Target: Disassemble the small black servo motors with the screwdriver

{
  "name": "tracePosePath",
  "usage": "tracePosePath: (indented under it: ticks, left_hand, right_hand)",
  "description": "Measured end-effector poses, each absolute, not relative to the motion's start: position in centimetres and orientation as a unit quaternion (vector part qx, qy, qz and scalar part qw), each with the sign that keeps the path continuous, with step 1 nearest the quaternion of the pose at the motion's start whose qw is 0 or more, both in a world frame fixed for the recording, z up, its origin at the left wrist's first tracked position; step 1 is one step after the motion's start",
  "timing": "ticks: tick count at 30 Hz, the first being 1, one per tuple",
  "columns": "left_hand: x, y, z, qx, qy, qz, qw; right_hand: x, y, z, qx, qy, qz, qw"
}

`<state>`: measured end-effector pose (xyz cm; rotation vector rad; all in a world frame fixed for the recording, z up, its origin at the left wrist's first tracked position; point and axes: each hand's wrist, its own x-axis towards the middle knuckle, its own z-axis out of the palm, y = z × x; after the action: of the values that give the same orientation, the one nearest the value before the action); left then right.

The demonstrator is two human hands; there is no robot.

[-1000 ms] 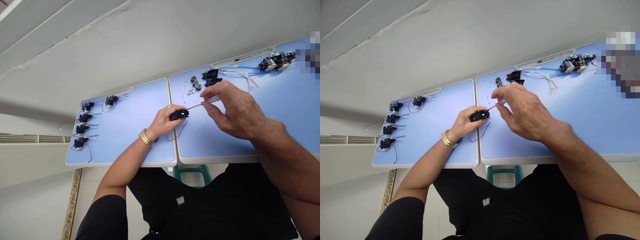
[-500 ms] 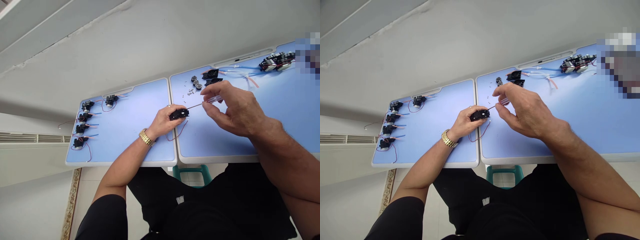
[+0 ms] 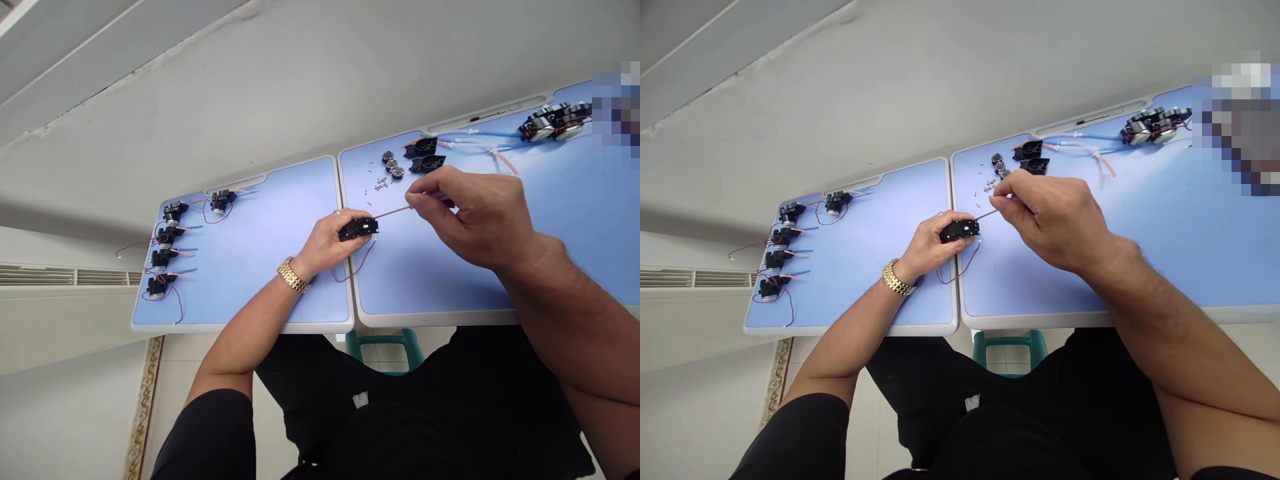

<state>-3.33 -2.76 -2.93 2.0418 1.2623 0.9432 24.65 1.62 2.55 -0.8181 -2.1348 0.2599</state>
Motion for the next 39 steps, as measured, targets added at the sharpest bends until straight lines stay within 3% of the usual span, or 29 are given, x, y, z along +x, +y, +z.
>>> tracePosePath:
  ticks: [7, 18, 24, 39]
  left_hand:
    - [-3.3, -2.8, -3.0, 0.757, 0.481, 0.344, 0.277]
    - [-3.4, -2.7, -3.2, 0.761, 0.463, 0.358, 0.28]
    - [-3.5, -2.8, -3.2, 0.765, 0.469, 0.348, 0.271]
    - [-3.3, -2.8, -3.3, 0.759, 0.485, 0.372, 0.225]
  right_hand:
    - [24.7, 1.2, 2.5, -0.308, -0.849, 0.155, 0.401]
    - [24.5, 1.4, 2.6, -0.273, -0.859, 0.131, 0.412]
    - [24.5, 1.6, 2.1, -0.353, -0.85, 0.121, 0.372]
    - [24.6, 1.9, 2.2, -0.351, -0.814, 0.126, 0.445]
